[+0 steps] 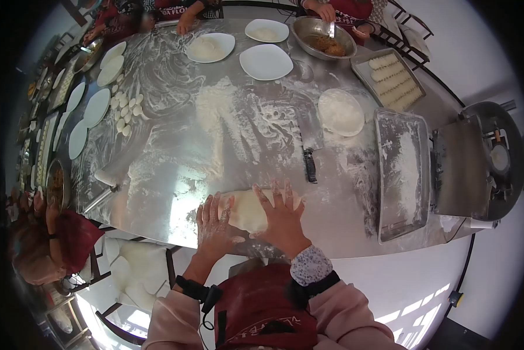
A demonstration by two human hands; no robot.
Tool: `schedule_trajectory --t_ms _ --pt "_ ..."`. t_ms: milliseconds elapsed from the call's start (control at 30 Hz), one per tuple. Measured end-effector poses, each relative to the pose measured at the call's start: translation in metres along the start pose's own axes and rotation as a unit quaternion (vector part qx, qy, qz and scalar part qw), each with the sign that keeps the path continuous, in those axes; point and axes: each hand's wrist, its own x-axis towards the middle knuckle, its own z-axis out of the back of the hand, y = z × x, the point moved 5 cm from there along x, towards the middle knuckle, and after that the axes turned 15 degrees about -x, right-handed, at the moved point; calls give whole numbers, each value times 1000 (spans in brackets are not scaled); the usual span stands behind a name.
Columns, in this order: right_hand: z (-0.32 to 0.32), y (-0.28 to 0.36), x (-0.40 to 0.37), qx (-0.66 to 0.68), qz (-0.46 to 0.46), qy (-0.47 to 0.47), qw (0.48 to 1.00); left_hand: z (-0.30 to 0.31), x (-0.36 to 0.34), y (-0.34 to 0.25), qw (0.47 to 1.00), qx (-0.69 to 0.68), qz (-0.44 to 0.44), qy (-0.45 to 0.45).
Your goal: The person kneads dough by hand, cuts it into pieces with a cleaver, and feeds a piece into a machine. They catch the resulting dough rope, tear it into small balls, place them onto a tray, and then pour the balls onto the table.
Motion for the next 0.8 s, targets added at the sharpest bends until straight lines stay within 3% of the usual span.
schedule_trajectory --t_ms 33,100,200,300,400,467,567,633,667,733,800 --pt "-18 1 6 -25 37 28 999 -9 4 3 1000 16 -26 -7" --pt "-40 -9 17 -55 38 -4 998 -21 21 8 999 -4 -42 -13" --pt "-58 -30 31 -5 55 -8 998 -32 43 15 998 15 -55 -31" --pt "-53 -41 46 68 86 -75 991 -29 58 16 998 -5 -61 -25" --pt "-54 -40 40 106 112 -97 983 -34 49 7 999 33 -12 10" --pt "-64 -32 15 79 41 -161 983 -45 20 2 989 112 -13 -96" --pt "-91 -27 -24 18 18 -238 971 -45 -21 -14 962 204 -101 -150" --pt "-83 -29 -28 48 34 -231 971 -38 -30 -15 993 75 -7 -94" --pt "-77 -30 -27 75 58 -216 972 -35 -22 -19 993 77 -14 -94" --pt "-58 -37 -10 88 85 -172 977 -33 -5 -8 992 44 119 6" --pt "-29 -46 6 99 115 -122 981 -10 15 -15 995 19 93 -6"
